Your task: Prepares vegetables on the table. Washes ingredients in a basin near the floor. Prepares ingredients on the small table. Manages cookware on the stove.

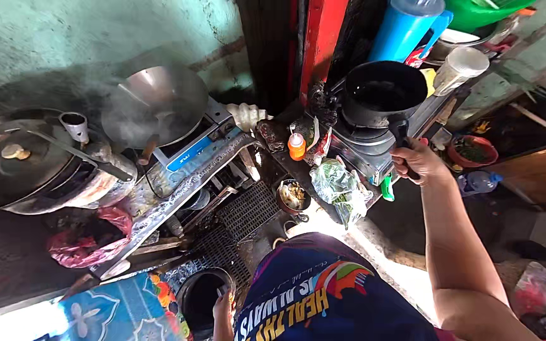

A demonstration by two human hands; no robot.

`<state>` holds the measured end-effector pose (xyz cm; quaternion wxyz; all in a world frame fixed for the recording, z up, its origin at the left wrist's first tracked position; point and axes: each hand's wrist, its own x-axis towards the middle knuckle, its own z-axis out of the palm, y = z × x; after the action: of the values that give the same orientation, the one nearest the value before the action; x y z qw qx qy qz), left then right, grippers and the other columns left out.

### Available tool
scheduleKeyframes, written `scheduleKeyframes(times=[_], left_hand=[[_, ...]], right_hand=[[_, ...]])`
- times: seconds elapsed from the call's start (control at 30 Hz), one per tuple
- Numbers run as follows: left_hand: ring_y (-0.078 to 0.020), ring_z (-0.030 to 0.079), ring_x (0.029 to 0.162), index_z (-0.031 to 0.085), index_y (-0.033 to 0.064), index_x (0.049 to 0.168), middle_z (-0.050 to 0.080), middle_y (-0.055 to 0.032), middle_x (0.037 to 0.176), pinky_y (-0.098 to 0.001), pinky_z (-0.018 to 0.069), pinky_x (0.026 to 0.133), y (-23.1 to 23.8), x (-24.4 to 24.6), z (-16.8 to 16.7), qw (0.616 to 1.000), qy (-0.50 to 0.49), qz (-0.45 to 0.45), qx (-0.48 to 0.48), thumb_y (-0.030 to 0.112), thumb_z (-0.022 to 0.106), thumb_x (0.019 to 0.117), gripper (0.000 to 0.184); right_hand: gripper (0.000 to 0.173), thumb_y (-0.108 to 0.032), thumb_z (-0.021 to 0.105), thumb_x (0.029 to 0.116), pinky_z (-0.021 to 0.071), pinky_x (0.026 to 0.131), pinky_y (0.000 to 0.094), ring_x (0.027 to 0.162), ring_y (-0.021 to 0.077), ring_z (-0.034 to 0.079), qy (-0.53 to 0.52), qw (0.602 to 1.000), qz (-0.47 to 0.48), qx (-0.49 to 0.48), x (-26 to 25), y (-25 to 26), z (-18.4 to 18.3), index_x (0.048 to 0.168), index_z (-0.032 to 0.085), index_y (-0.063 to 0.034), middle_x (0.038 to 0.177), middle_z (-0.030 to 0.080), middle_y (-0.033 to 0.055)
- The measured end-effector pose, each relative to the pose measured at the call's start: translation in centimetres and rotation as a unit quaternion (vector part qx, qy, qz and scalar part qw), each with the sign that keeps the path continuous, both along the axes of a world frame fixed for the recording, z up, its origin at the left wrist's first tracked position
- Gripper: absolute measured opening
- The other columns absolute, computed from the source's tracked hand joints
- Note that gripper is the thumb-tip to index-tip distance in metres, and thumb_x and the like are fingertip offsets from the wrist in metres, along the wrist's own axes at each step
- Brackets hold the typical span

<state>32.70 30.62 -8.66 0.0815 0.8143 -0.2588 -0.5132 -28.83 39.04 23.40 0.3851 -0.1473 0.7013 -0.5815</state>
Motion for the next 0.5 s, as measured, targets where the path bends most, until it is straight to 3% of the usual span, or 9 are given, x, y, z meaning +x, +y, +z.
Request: scheduleKeyframes(times=[0.07, 0.2, 0.33, 0.4, 0.5], left_hand=[[-0.0256, 0.057, 0.077, 0.058, -0.0034, 0.129, 0.063, -0.0222, 0.103, -0.0438, 0.0501, 0.070, -0.9, 0.2, -0.6, 1.000, 0.005, -0.008, -0.009, 0.027, 0.059, 0.1050, 0.039], [-0.0153, 0.048, 0.066, 0.059, -0.0019, 0.127, 0.059, -0.0131, 0.091, -0.0327, 0.0442, 0.059, -2.1, -1.1, 2.0, 0.999, 0.018, -0.013, -0.025, 0.027, 0.057, 0.1063, 0.036], [-0.0089, 0.042, 0.054, 0.059, -0.0026, 0.110, 0.049, -0.0042, 0.074, -0.0238, 0.0386, 0.050, -3.9, -3.6, 4.6, 0.996, 0.083, -0.010, -0.031, 0.026, 0.050, 0.1087, 0.030], [-0.0065, 0.042, 0.048, 0.057, 0.0041, 0.098, 0.047, -0.0005, 0.068, -0.0199, 0.0375, 0.045, -5.4, -5.5, 6.6, 0.992, 0.125, 0.007, 0.000, 0.029, 0.049, 0.1092, 0.029], [-0.0044, 0.041, 0.044, 0.053, 0.0109, 0.093, 0.047, 0.0019, 0.065, -0.0176, 0.0355, 0.040, -8.5, -8.5, 8.0, 0.975, 0.217, 0.018, 0.043, 0.034, 0.048, 0.1087, 0.028]], right_hand=[[0.010, -0.001, 0.054, 0.1003, 0.0401, 0.035, 0.0176, 0.038, 0.0029, 0.042, -0.001, 1.000, -0.024, 0.010, -1.0, -0.4, -2.8, 0.101, 0.049, -0.0100, 0.058, 0.046, -0.0037], [0.009, -0.003, 0.054, 0.1006, 0.0385, 0.034, 0.0172, 0.037, 0.0024, 0.041, -0.013, 0.999, -0.038, -0.021, -2.4, -0.5, -6.5, 0.101, 0.050, -0.0119, 0.057, 0.046, -0.0040], [0.005, -0.009, 0.053, 0.1042, 0.0403, 0.035, 0.0181, 0.039, 0.0031, 0.042, 0.014, 0.999, -0.021, 0.048, -3.0, -0.9, -5.9, 0.109, 0.051, -0.0110, 0.060, 0.046, -0.0036], [0.012, -0.017, 0.050, 0.1076, 0.0415, 0.040, 0.0195, 0.043, 0.0036, 0.042, 0.054, 0.991, -0.001, 0.124, -2.6, -1.5, -5.2, 0.119, 0.051, -0.0119, 0.065, 0.046, -0.0036], [0.023, -0.021, 0.054, 0.1066, 0.0477, 0.043, 0.0221, 0.046, 0.0053, 0.051, 0.119, 0.979, 0.021, 0.164, -2.9, -1.5, -5.3, 0.125, 0.053, -0.0087, 0.068, 0.053, -0.0018]])
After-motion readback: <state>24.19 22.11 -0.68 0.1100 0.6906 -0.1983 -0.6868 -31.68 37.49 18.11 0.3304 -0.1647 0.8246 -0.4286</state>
